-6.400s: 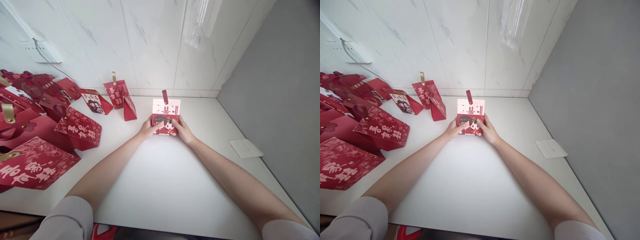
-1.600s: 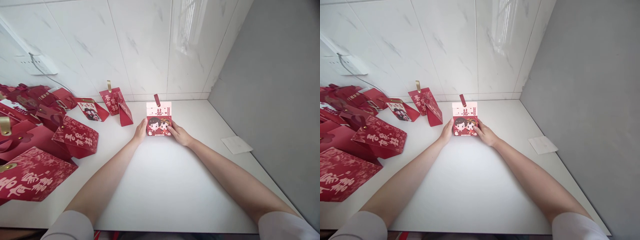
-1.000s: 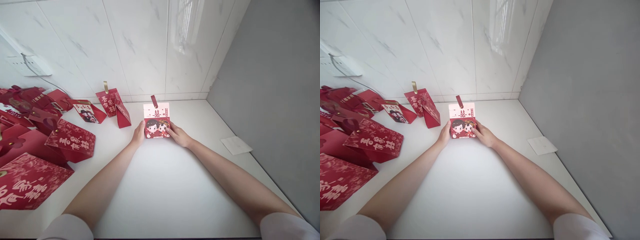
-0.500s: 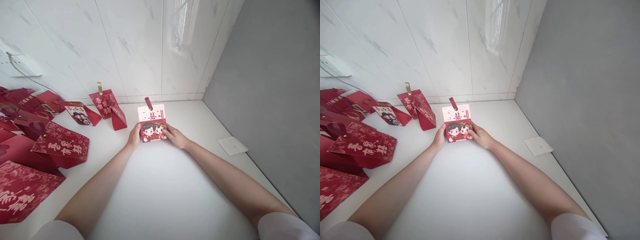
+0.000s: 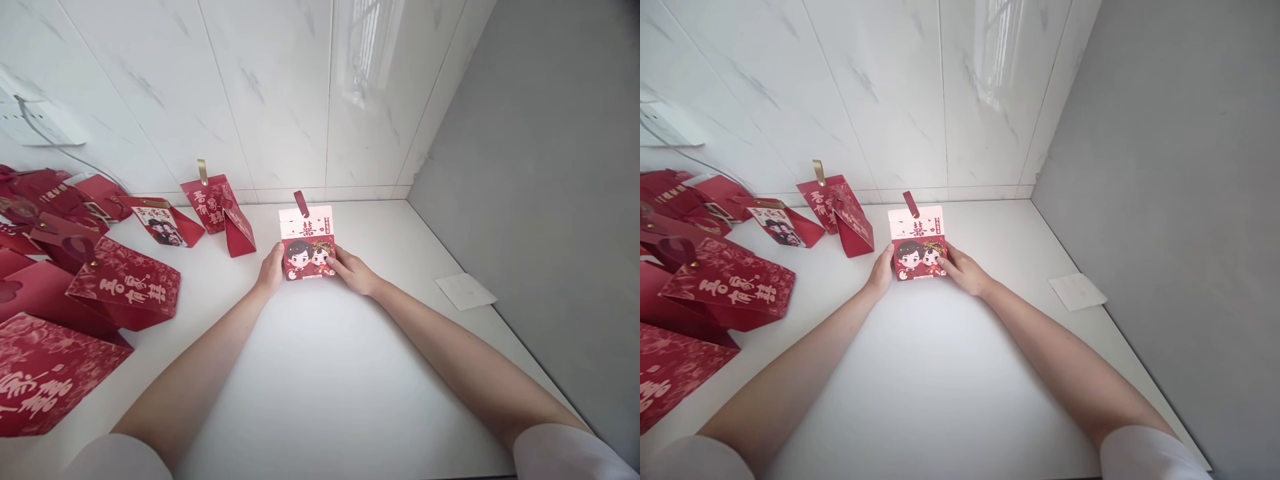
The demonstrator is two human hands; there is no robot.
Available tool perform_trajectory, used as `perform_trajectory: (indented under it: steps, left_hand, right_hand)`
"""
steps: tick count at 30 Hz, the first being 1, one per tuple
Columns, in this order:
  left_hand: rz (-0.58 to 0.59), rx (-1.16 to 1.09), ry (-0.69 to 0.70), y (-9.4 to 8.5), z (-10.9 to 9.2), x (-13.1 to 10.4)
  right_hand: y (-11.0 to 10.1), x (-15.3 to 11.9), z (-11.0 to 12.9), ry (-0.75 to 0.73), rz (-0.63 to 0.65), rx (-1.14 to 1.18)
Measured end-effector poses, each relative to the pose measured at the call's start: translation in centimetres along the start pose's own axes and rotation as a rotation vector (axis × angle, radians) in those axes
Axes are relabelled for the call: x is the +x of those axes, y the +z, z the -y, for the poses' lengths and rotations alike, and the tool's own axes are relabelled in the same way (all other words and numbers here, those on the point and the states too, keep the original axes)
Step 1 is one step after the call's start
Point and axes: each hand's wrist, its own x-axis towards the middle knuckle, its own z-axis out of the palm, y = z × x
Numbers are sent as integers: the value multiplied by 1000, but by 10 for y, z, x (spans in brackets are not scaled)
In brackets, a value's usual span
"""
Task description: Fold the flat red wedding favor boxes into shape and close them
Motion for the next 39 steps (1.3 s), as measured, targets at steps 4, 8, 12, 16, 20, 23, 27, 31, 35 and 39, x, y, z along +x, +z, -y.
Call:
perform_trajectory:
  steps: [4,8,12,16,20,23,27,31,35,39]
  left_hand:
    - [9,28,0,0,0,-1]
    - [-5,22,0,0,1,0]
    - [-28,12,-6,0,6,3]
    - [-23,5,-3,0,8,4]
    - [-13,4,-3,-1,8,3]
    - [-11,13,0,-1,7,3]
    - [-10,24,0,-1,7,2]
    - [-6,23,-9,0,5,1]
    - [10,30,-7,0,1,-1]
    - [4,24,0,1,-1,-2]
  right_hand:
    - [0,0,0,-6,2,1]
    - [0,0,0,7,1,4]
    - [0,0,-1,21,-7,2]
    - [0,-1,0,28,-7,1]
    - [0,-1,0,26,-9,7]
    - [0,-1,0,35,-9,-4]
    - [1,-1,0,37,-10,-18]
    - [1,-1,1,37,-8,-17]
    - [1,-1,0,44,-10,-26]
    - [1,-1,-1,52,-7,-18]
